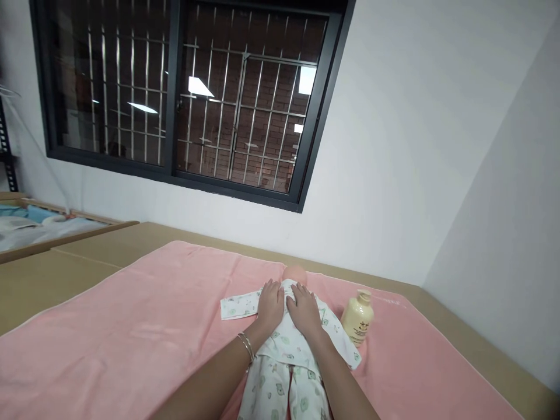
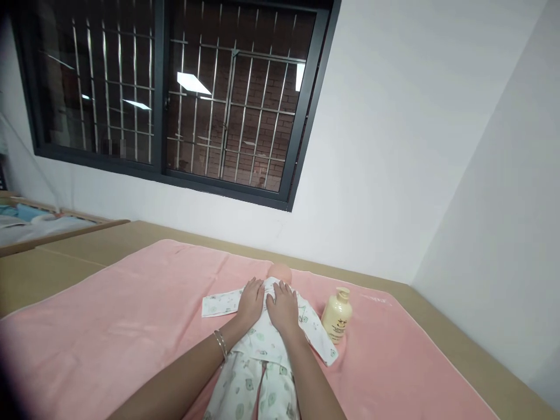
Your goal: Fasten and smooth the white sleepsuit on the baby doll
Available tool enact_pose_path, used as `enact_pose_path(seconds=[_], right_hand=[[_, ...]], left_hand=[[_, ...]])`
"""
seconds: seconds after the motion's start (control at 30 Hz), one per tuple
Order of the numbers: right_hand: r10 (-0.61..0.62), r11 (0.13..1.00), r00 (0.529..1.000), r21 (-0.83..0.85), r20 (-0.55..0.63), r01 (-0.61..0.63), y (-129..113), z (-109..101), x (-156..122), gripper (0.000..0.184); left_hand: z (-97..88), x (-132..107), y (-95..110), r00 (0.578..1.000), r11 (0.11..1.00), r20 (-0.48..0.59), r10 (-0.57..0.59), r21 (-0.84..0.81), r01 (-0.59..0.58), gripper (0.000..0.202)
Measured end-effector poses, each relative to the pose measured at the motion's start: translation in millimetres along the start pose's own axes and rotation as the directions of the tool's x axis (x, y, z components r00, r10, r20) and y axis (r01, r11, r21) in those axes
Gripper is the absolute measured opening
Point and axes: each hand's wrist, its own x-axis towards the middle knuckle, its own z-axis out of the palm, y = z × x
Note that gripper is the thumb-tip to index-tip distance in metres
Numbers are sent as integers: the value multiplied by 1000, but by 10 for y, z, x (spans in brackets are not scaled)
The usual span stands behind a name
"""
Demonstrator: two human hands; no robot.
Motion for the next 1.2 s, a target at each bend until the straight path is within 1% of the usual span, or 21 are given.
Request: enact_pose_path(seconds=[0.17,0.23,0.27,0.33,0.4,0.47,0.5,0.53,0.57,0.6,0.63,0.67,0.7,0.73,0.77,0.8,0.83,0.9,0.97,1.1,1.2], right_hand=[[4,1000,1000,24,25,-4,-29,-39,-14,48],[-17,999,999,49,44,15,-48,-123,-18,48],[-28,997,999,67,43,25,-51,-197,-18,49],[-37,994,999,104,12,36,-23,-422,-22,52],[-21,990,998,139,-57,29,73,-741,-48,54],[-1,985,991,173,-135,24,249,-1104,-118,50],[25,982,988,190,-153,4,359,-1277,-169,48],[62,979,985,200,-162,-28,474,-1431,-226,46],[109,978,983,190,-150,-80,585,-1558,-284,45],[172,976,977,155,-125,-152,686,-1653,-337,44],[213,973,972,108,-98,-203,770,-1715,-381,43],[239,970,969,60,-69,-235,833,-1744,-411,42],[247,969,968,19,-45,-246,875,-1746,-426,41],[239,971,971,-8,-25,-239,898,-1727,-428,41],[227,974,974,-22,-9,-227,905,-1693,-419,42],[221,975,975,-27,1,-221,901,-1653,-404,43],[222,975,975,-29,9,-222,889,-1613,-385,44],[226,974,974,-36,30,-225,862,-1555,-354,44],[226,974,973,-38,52,-224,845,-1535,-339,41],[229,973,971,-48,66,-227,854,-1562,-353,39],[239,970,968,-65,71,-235,851,-1586,-370,40]], left_hand=[[-24,5,19,999,1000,30,22,22,-22,34],[-64,12,48,999,1000,35,27,6,-28,33],[-92,21,72,999,999,35,29,-14,-28,32],[-159,52,151,999,995,30,12,-96,-9,33],[-214,95,284,999,969,24,-48,-240,53,33],[-220,133,473,990,897,56,-130,-419,141,31],[-197,145,585,978,833,103,-180,-513,207,30],[-156,151,703,957,745,179,-230,-599,291,29],[-101,154,824,919,631,284,-273,-668,394,29],[-34,155,946,865,499,403,-299,-707,502,31],[37,156,1067,798,359,518,-306,-714,601,34],[109,160,1184,729,229,618,-296,-695,682,38],[177,169,1295,665,119,696,-272,-661,741,41],[240,181,1398,609,29,753,-248,-623,782,45],[298,197,1491,561,-43,794,-236,-585,810,48],[350,214,1572,521,-98,822,-231,-552,828,52],[399,230,1639,492,-139,839,-233,-529,837,55],[488,254,1724,460,-192,851,-253,-511,838,59],[570,258,1747,444,-219,855,-266,-503,836,62],[710,203,1698,421,-268,871,-253,-481,835,64],[773,121,1700,412,-317,876,-251,-476,820,64]])
